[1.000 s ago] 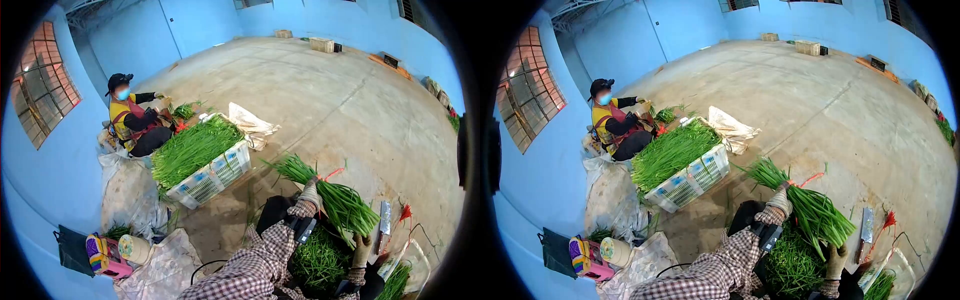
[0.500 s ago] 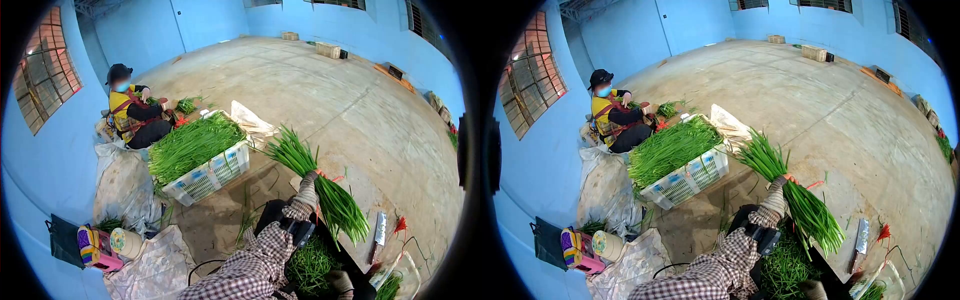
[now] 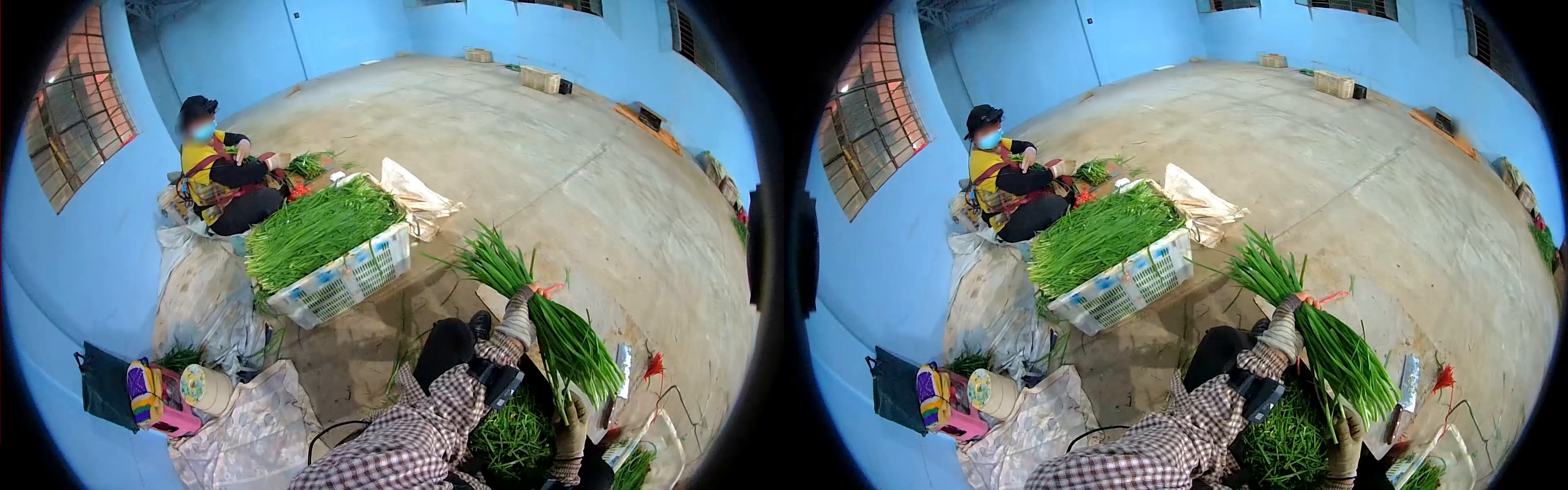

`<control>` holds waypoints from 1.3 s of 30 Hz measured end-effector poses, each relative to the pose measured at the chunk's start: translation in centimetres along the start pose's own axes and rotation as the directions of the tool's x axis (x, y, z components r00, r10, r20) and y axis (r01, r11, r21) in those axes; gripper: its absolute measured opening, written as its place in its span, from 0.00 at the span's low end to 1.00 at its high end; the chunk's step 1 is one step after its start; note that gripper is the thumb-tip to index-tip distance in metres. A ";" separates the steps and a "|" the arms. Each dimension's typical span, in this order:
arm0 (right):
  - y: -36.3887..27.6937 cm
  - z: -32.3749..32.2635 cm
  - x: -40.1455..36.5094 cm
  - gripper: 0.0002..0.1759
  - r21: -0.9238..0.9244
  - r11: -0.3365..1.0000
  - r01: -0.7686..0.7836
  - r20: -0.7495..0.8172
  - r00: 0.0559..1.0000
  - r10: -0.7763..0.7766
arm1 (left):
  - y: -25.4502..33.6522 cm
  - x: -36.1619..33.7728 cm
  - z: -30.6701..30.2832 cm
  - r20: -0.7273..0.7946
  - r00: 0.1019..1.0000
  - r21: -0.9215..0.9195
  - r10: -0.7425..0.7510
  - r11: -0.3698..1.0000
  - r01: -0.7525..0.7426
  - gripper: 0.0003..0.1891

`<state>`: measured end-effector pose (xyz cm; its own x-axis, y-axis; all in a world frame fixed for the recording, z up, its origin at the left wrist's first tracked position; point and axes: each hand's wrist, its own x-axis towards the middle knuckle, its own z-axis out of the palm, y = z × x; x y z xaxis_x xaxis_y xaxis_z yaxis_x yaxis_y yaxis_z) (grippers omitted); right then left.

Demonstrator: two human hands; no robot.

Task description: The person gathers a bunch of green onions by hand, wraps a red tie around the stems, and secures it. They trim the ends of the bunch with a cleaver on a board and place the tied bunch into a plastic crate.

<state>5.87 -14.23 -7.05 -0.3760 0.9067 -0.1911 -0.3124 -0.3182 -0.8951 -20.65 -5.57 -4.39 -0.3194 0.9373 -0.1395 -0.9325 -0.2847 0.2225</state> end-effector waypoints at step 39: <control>-20.0 -16.6 3.4 0.17 -0.337 0.880 0.333 -0.583 0.660 -0.473 | -1.6 -6.8 11.2 0.314 0.915 0.479 -0.252 0.874 0.076 0.18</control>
<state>25.30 -0.19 3.51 0.4084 0.9107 0.0625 -0.1060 0.1153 -0.9877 -15.11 -9.28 7.01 -0.0043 0.9929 0.1192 -0.7586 -0.0809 0.6465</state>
